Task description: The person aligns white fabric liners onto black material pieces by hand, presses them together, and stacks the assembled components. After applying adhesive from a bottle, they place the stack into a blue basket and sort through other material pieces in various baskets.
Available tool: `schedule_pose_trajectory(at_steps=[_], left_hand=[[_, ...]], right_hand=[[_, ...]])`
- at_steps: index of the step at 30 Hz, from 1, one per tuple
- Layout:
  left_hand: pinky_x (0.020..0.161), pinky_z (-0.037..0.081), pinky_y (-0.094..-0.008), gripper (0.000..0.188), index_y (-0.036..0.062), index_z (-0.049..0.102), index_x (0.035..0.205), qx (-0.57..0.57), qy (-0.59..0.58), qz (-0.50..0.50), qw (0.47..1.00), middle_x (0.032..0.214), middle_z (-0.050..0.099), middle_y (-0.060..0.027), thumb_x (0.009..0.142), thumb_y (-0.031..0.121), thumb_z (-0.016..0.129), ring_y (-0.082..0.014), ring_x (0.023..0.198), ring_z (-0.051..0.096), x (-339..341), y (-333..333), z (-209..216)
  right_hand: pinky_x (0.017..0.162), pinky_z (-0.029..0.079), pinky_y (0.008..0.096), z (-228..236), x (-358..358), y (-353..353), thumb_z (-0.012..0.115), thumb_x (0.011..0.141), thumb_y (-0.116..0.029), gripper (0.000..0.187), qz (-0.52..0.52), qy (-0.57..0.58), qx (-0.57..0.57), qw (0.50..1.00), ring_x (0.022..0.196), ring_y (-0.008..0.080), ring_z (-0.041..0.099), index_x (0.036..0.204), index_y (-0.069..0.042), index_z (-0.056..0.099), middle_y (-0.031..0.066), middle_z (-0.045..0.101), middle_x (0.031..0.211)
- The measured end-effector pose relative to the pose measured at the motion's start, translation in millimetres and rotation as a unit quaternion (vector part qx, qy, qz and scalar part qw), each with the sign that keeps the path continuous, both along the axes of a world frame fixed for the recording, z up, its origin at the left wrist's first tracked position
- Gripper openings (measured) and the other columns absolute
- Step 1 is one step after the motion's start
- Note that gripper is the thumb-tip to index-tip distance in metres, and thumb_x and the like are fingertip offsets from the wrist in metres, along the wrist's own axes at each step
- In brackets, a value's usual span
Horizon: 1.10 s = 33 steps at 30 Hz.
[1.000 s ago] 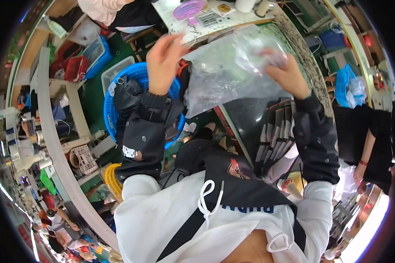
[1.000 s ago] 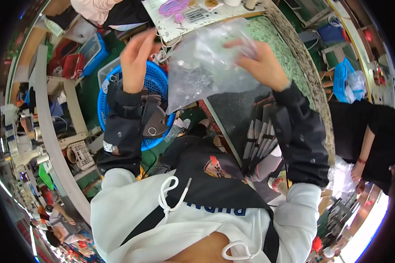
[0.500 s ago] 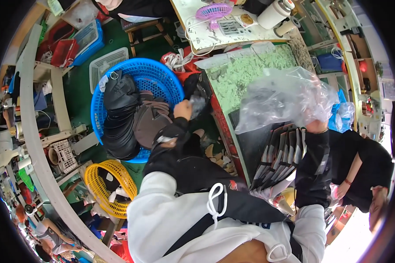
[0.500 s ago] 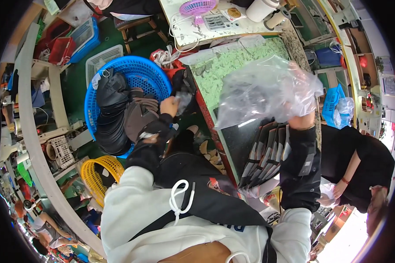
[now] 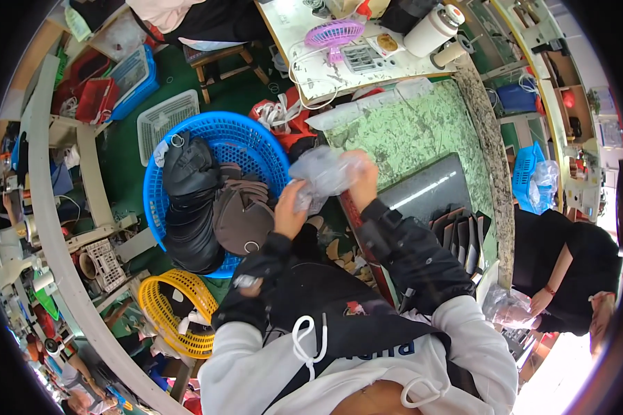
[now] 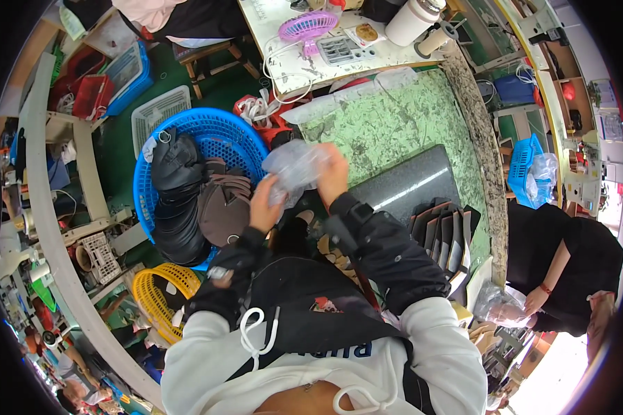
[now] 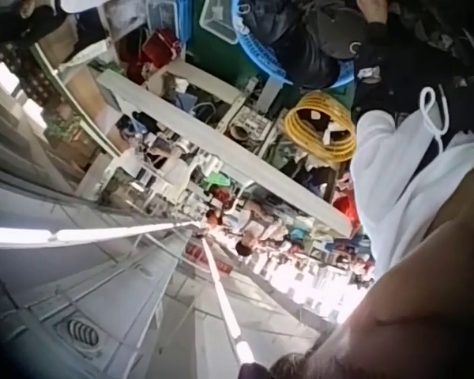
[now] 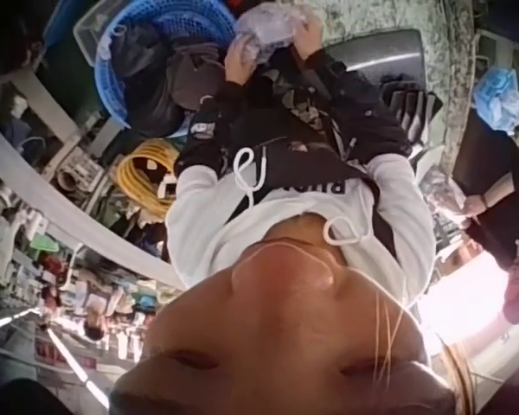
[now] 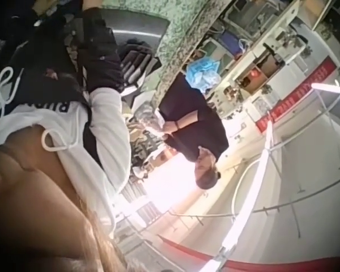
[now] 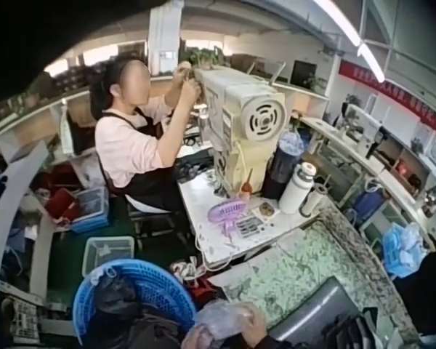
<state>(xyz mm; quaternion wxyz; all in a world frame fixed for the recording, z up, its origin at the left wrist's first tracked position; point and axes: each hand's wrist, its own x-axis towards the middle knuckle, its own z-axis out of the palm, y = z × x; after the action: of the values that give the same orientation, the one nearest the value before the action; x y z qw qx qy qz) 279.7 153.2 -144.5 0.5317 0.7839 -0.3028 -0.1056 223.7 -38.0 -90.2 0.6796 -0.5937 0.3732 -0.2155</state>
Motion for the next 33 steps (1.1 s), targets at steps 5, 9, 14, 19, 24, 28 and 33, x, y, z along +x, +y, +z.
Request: schedule_pose_trajectory(at_steps=[5,9,14,19,24,28,33], left_hand=[[0.095,0.044,-0.0438,0.033,0.0041,0.058,0.112,0.236,0.002,-0.121,0.964,0.115,0.058,-0.0165,0.079,0.008,0.060,-0.0336,0.112,0.054,27.5,-24.0,-82.4],[0.089,0.048,-0.0428,0.023,0.0039,0.063,0.103,0.264,-0.001,-0.040,0.964,0.111,0.060,-0.0155,0.080,0.005,0.057,-0.0316,0.106,0.057,56.7,10.8,-82.1],[0.084,0.048,-0.0323,0.028,0.0011,0.055,0.117,-0.283,0.490,0.147,0.811,0.108,0.062,-0.0125,0.093,0.015,0.056,-0.0206,0.096,0.058,76.6,6.0,47.1],[0.082,0.047,-0.0294,0.030,0.0005,0.049,0.122,-0.321,0.417,0.073,0.847,0.108,0.060,-0.0112,0.097,0.018,0.050,-0.0186,0.098,0.057,62.0,-38.6,131.0],[0.077,0.048,-0.0289,0.029,0.0025,0.053,0.116,-0.245,0.285,-0.073,0.924,0.098,0.060,-0.0068,0.099,0.026,0.048,-0.0160,0.090,0.058,22.8,-132.2,164.6],[0.063,0.045,-0.0234,0.031,0.0051,0.058,0.108,-0.298,0.431,-0.190,0.830,0.077,0.055,0.0013,0.099,0.032,0.047,-0.0075,0.069,0.052,-4.1,-203.0,193.9],[0.057,0.039,-0.0198,0.031,0.0058,0.058,0.107,-0.237,0.442,-0.293,0.814,0.069,0.048,0.0049,0.099,0.034,0.049,-0.0033,0.062,0.045,-113.7,-279.7,261.3]], right_hand=[[0.081,0.046,0.0350,-32.8,-0.2,40.8,0.055,0.081,-0.012,0.021,0.394,0.156,-0.597,0.681,0.104,0.0238,0.056,0.100,-0.006,0.063,0.0078,0.059,0.105],[0.082,0.045,0.0370,-60.3,29.4,19.8,0.057,0.082,-0.016,0.024,0.513,0.245,-0.547,0.615,0.105,0.0249,0.056,0.102,-0.006,0.065,0.0088,0.061,0.106],[0.085,0.045,0.0403,-70.3,65.4,-3.0,0.059,0.084,-0.024,0.028,0.652,0.388,-0.420,0.497,0.108,0.0268,0.056,0.104,-0.006,0.067,0.0105,0.064,0.109],[0.080,0.049,0.0378,79.8,41.7,-15.4,0.065,0.084,-0.022,0.034,0.552,0.036,-0.043,0.832,0.097,0.0248,0.063,0.112,-0.002,0.062,0.0115,0.066,0.102],[0.064,0.050,0.0250,163.4,-63.0,-52.7,0.063,0.088,-0.020,0.031,0.067,-0.072,0.049,0.994,0.077,0.0123,0.063,0.112,-0.001,0.059,0.0064,0.067,0.093],[0.057,0.048,0.0217,206.4,-200.2,-113.8,0.059,0.092,-0.020,0.023,-0.103,-0.142,0.070,0.982,0.066,0.0076,0.060,0.108,-0.004,0.058,0.0034,0.065,0.083],[0.060,0.048,0.0216,221.9,-337.1,-100.3,0.060,0.091,-0.019,0.022,-0.345,-0.196,0.044,0.917,0.070,0.0063,0.059,0.108,-0.007,0.058,0.0020,0.064,0.086]])
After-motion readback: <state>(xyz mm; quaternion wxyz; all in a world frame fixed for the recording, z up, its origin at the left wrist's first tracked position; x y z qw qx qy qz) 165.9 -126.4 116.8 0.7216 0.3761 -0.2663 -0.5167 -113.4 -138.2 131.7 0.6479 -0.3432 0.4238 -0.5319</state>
